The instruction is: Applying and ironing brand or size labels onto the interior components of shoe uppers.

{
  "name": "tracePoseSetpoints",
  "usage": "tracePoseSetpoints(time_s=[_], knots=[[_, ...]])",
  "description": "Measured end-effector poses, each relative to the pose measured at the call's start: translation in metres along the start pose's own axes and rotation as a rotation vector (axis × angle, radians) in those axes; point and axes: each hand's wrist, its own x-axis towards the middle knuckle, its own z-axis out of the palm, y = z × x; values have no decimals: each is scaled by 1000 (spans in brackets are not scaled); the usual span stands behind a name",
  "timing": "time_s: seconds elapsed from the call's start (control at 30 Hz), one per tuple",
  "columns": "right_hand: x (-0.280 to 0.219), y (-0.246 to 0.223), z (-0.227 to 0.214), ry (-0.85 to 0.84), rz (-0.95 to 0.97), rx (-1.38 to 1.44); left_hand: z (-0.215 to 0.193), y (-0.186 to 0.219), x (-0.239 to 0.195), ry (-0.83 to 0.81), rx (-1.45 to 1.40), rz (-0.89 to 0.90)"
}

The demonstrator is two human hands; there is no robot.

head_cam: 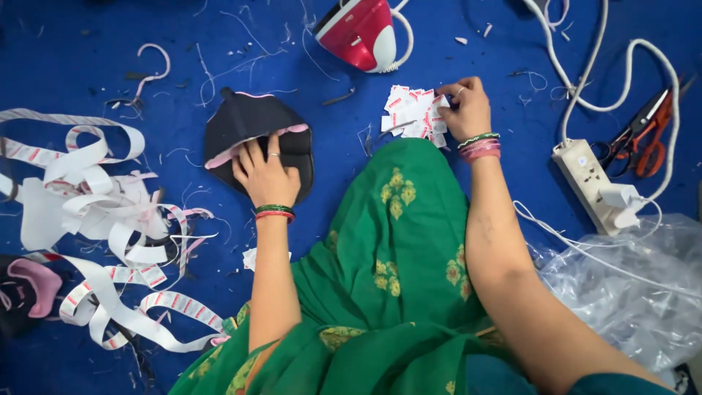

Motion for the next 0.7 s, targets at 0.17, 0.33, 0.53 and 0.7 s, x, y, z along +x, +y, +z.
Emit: tracePoseSetpoints(time_s=[0.17, 0.33, 0.53, 0.7], knots=[[-3, 35, 11, 19, 17, -106, -15, 8, -8, -24, -24, -7], [-7, 57, 9, 4, 292, 554, -53, 8, -10, -34, -192, 41], [-4, -82, -12, -104, 383, 833, -53, 15, -20, 152, -820, -53], [-35, -197, 65, -609, 116, 571, -60, 20, -18, -335, -1489, -153]])
